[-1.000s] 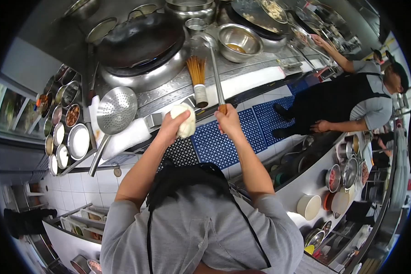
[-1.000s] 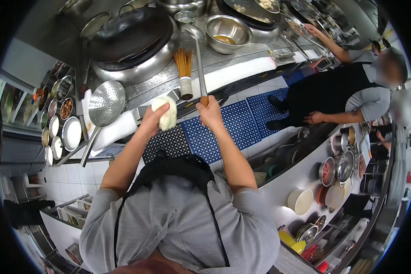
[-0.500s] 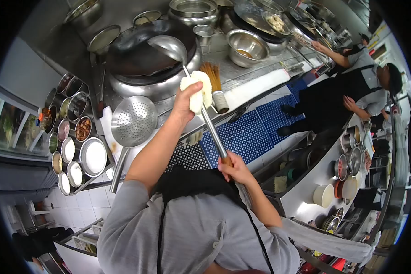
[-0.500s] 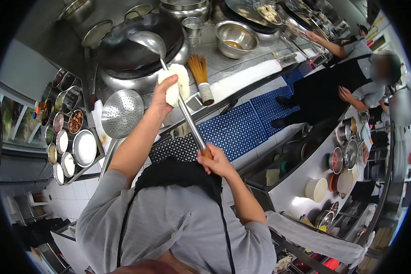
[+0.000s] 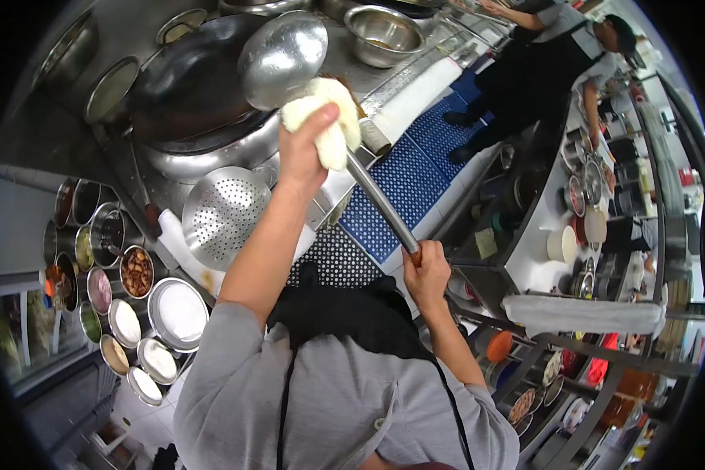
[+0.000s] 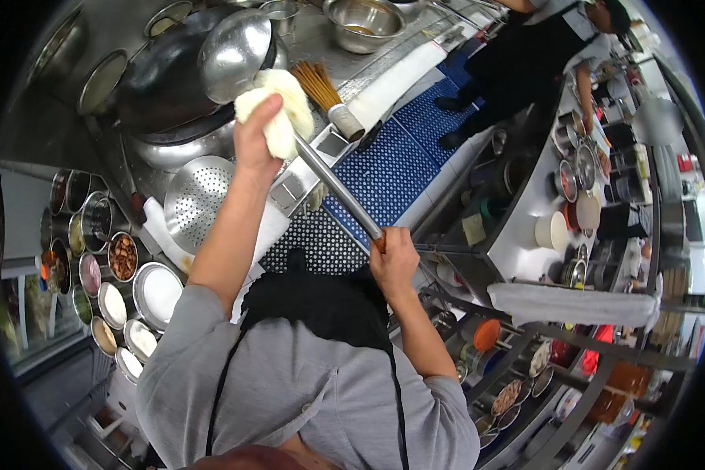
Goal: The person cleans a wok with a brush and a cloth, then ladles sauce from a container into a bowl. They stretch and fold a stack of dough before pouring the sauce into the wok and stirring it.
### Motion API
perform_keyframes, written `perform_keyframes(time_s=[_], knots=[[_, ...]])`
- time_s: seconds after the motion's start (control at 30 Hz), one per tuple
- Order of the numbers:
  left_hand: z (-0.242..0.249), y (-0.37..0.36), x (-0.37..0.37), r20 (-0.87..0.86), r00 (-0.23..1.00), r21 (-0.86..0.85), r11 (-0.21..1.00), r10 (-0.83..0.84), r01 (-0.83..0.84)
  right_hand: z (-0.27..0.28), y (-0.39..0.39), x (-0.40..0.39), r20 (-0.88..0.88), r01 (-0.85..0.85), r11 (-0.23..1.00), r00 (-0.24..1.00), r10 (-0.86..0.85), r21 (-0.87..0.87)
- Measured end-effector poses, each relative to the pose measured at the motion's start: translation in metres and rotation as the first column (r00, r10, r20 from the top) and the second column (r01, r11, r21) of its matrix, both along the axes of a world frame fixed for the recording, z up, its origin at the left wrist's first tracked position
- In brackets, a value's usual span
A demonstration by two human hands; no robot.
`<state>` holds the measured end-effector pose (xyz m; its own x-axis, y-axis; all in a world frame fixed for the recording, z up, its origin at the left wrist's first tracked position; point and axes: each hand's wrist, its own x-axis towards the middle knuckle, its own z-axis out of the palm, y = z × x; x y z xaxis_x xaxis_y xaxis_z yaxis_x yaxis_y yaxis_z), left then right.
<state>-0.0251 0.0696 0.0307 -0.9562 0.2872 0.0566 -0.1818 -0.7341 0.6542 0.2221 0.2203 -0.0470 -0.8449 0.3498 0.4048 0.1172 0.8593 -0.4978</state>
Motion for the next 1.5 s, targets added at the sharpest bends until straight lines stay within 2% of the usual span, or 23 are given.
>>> perform_keyframes(time_s=[0.03, 0.07, 0.13, 0.17, 0.27, 0.33, 0.4, 0.47, 0.57, 0.67, 0.7, 0.73, 0.9, 0.97, 1.0, 1.03, 1.1, 1.23, 1.33, 1.37, 1.43, 1.47, 1.5], knots=[[-0.002, 0.002, 0.002, -0.014, 0.998, 0.005, 0.998, -0.060, 0.060, 0.003, 0.003, 0.005, 0.016, 0.011, 1.000, 1.000, -0.010, -0.008], [-0.006, 0.005, 0.006, -0.031, 0.993, 0.009, 0.993, -0.114, 0.114, 0.011, 0.011, 0.010, 0.196, -0.044, 0.911, 0.971, 0.135, -0.409], [-0.021, 0.013, 0.026, -0.047, 0.960, 0.061, 0.958, -0.278, 0.280, 0.047, 0.018, 0.013, 0.277, 0.116, 0.314, 0.798, 0.536, -0.942], [-0.029, 0.018, 0.035, -0.107, 0.931, 0.122, 0.925, -0.348, 0.359, 0.054, 0.017, 0.014, 0.140, 0.131, 0.058, 0.804, 0.578, -0.990], [-0.017, 0.025, 0.045, -0.074, 0.927, 0.047, 0.927, -0.368, 0.371, 0.047, 0.024, 0.010, -0.173, 0.053, -0.329, 0.766, 0.619, -0.943], [-0.019, 0.027, 0.025, -0.041, 0.928, 0.093, 0.923, -0.370, 0.372, 0.065, 0.011, 0.007, 0.060, 0.001, 0.108, 0.835, 0.547, -0.994], [-0.026, 0.028, 0.009, 0.039, 0.975, -0.005, 0.976, -0.219, 0.219, 0.064, -0.012, 0.012, 0.143, -0.076, 0.921, 0.980, 0.140, -0.381], [-0.039, 0.028, -0.012, 0.001, 0.972, 0.019, 0.972, -0.235, 0.235, 0.063, -0.013, 0.018, -0.083, 0.070, 0.997, 0.994, -0.069, 0.010], [-0.035, 0.026, -0.011, -0.074, 0.957, 0.092, 0.953, -0.282, 0.288, 0.032, -0.002, 0.034, -0.177, 0.174, 0.985, 0.969, -0.174, -0.016], [-0.041, 0.039, 0.021, -0.219, 0.885, 0.165, 0.879, -0.410, 0.448, 0.037, 0.012, 0.033, 0.017, -0.162, 0.834, 0.979, 0.201, -0.528], [-0.032, 0.045, 0.047, -0.203, 0.852, 0.242, 0.819, -0.482, 0.520, 0.066, 0.015, 0.031, 0.176, 0.058, 0.284, 0.894, 0.412, -0.957], [-0.023, 0.050, 0.078, -0.190, 0.814, 0.317, 0.751, -0.548, 0.579, 0.043, 0.025, 0.028, -0.222, -0.014, -0.343, 0.788, 0.575, -0.939], [-0.050, 0.050, 0.099, -0.167, 0.720, 0.243, 0.680, -0.674, 0.692, 0.048, 0.004, 0.018, -0.490, 0.020, -0.741, 0.738, 0.464, -0.671], [-0.035, 0.046, 0.083, -0.123, 0.760, 0.237, 0.725, -0.638, 0.647, 0.059, -0.004, 0.027, -0.160, -0.129, -0.096, 0.849, 0.504, -0.987], [-0.031, 0.044, 0.066, -0.188, 0.770, 0.189, 0.747, -0.610, 0.638, 0.062, -0.007, 0.032, -0.011, -0.141, 0.274, 0.905, 0.426, -0.951], [-0.042, 0.038, 0.037, -0.190, 0.794, 0.106, 0.792, -0.577, 0.601, 0.060, -0.006, 0.038, -0.016, -0.224, 0.820, 0.967, 0.254, -0.527], [-0.034, 0.031, 0.005, -0.160, 0.877, 0.090, 0.878, -0.453, 0.470, 0.032, -0.001, 0.053, -0.071, -0.008, 0.961, 0.997, -0.012, -0.277], [-0.018, 0.027, 0.004, -0.053, 0.964, -0.023, 0.966, -0.259, 0.258, 0.003, 0.008, 0.070, -0.065, 0.267, 0.951, 0.958, -0.280, -0.154], [-0.021, 0.031, 0.019, -0.141, 0.928, 0.061, 0.933, -0.344, 0.355, 0.017, 0.013, 0.064, 0.172, 0.100, 0.810, 0.985, 0.002, -0.578], [-0.020, 0.036, 0.029, -0.218, 0.904, 0.120, 0.910, -0.367, 0.398, 0.015, 0.023, 0.061, 0.106, -0.151, 0.777, 0.957, 0.269, -0.611], [-0.018, 0.040, 0.061, -0.244, 0.849, 0.104, 0.858, -0.469, 0.504, 0.025, 0.031, 0.052, -0.008, -0.056, 0.067, 0.820, 0.572, -0.996], [-0.018, 0.044, 0.075, -0.255, 0.828, 0.095, 0.839, -0.499, 0.535, 0.029, 0.030, 0.048, -0.156, 0.083, -0.323, 0.746, 0.647, -0.943], [-0.026, 0.043, 0.079, -0.293, 0.798, 0.048, 0.826, -0.526, 0.562, 0.030, 0.021, 0.043, -0.221, -0.009, -0.343, 0.779, 0.586, -0.939]])
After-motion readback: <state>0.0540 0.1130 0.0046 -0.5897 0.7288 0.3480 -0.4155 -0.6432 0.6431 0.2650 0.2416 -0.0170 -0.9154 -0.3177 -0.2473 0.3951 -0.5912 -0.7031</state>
